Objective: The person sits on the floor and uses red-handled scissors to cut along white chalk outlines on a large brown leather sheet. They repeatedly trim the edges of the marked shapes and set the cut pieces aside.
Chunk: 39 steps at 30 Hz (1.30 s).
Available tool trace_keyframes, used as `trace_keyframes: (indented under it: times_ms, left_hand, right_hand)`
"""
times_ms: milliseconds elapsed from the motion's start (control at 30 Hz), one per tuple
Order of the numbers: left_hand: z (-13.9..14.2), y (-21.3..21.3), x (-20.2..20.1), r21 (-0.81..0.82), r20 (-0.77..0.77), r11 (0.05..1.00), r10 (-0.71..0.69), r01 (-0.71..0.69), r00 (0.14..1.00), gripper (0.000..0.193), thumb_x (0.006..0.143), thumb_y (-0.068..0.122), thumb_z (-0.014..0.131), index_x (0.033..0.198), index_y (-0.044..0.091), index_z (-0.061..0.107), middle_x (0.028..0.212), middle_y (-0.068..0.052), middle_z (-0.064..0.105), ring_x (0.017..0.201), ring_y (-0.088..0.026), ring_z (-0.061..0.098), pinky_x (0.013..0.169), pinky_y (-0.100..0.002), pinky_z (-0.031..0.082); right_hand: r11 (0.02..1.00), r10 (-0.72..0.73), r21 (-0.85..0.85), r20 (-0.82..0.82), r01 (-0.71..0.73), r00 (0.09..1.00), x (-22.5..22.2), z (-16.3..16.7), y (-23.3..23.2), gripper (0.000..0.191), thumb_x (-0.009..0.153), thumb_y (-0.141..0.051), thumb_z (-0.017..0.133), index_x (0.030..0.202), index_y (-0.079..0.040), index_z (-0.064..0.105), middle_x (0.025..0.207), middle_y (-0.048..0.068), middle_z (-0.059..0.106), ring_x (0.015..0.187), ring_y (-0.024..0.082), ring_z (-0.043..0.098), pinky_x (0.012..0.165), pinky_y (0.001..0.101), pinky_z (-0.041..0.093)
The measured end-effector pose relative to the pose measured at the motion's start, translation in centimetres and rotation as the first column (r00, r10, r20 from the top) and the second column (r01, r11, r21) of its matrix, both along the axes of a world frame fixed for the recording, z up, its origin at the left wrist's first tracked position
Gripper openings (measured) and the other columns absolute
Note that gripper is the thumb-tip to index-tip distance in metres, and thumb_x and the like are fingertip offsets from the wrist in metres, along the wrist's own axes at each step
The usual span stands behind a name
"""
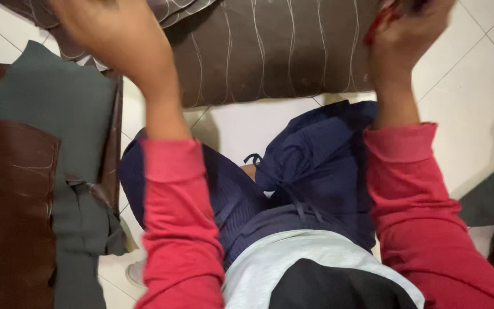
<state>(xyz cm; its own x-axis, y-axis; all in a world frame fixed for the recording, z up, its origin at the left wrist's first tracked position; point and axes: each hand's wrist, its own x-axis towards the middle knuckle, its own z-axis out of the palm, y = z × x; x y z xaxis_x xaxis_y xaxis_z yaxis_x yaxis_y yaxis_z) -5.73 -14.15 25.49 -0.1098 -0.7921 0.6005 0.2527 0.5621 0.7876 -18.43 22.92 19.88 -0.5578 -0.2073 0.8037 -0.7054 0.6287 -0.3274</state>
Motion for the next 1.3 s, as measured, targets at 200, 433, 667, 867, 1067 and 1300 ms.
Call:
trace_keyframes:
  times_ms: [200,433,667,867,1067,1300]
  left_hand:
    - [-12.3,9.0,5.1,0.144,0.663,0.929,0.164,-0.340,0.730,0.127,0.087,0.012,0.090,0.162,0.005,-0.013,0.163,-0.033,0.018,0.149,-0.055,0.026,0.117,-0.055,0.038]
    - [-20.6,10.2,4.4,0.753,0.539,0.495,-0.086,-0.434,0.838,0.123,0.080,0.007,0.075,0.159,0.009,-0.019,0.153,-0.025,0.041,0.128,-0.041,0.060,0.101,-0.038,0.058]
    - [-19.8,10.7,4.8,0.577,0.417,0.769,0.010,-0.274,0.909,0.115,0.086,-0.002,0.069,0.158,0.015,-0.019,0.166,-0.033,0.000,0.145,-0.047,0.039,0.109,-0.044,0.048]
    - [-17.7,13.9,4.5,0.772,0.562,0.606,-0.509,-0.191,0.652,0.082,0.097,0.032,0.064,0.165,0.030,0.019,0.131,-0.014,0.070,0.104,-0.022,0.073,0.086,-0.034,0.052]
    - [-20.7,15.1,3.2,0.900,0.332,0.435,-0.660,-0.018,0.674,0.050,0.093,0.032,0.072,0.141,0.022,0.065,0.085,-0.004,0.070,0.062,-0.009,0.052,0.060,-0.029,0.048]
    - [-24.9,15.7,3.2,0.824,0.284,0.533,-0.682,0.192,0.674,0.038,0.091,0.015,0.069,0.128,0.013,0.076,0.109,0.000,0.080,0.079,-0.003,0.064,0.075,-0.024,0.055]
  right_hand:
    - [0.999,-0.054,0.030,0.492,0.045,0.869,3.3,-7.1,-0.7,0.043,0.082,0.007,0.076,0.120,-0.005,0.060,0.101,0.012,0.066,0.089,0.025,0.070,0.077,0.0360,0.056]
    - [0.990,-0.096,0.137,0.827,-0.032,0.554,5.5,-10.0,-1.2,0.051,0.084,-0.032,0.093,0.100,-0.002,0.054,0.091,0.009,0.069,0.081,0.020,0.069,0.071,0.0365,0.055]
    - [0.839,0.525,-0.511,0.675,0.185,-0.519,17.5,-9.3,-6.2,0.062,0.095,-0.069,0.051,0.113,-0.010,0.055,0.082,0.003,0.059,0.071,0.017,0.060,0.068,0.0334,0.052]
    - [0.823,0.531,-0.488,0.479,0.291,-0.699,22.4,-7.8,-6.7,0.072,0.090,-0.077,0.043,0.108,-0.010,0.059,0.080,0.003,0.068,0.072,0.021,0.069,0.072,0.0384,0.058]
    - [0.842,0.538,-0.409,0.585,0.352,-0.607,21.7,-8.4,-5.9,0.066,0.090,-0.077,0.049,0.093,-0.012,0.060,0.069,0.001,0.063,0.062,0.019,0.066,0.064,0.0386,0.059]
    - [0.843,0.529,-0.425,0.544,0.330,-0.651,20.7,-8.2,-6.1,0.052,0.092,-0.066,0.062,0.082,-0.016,0.054,0.066,-0.001,0.054,0.056,0.018,0.057,0.054,0.0347,0.052]
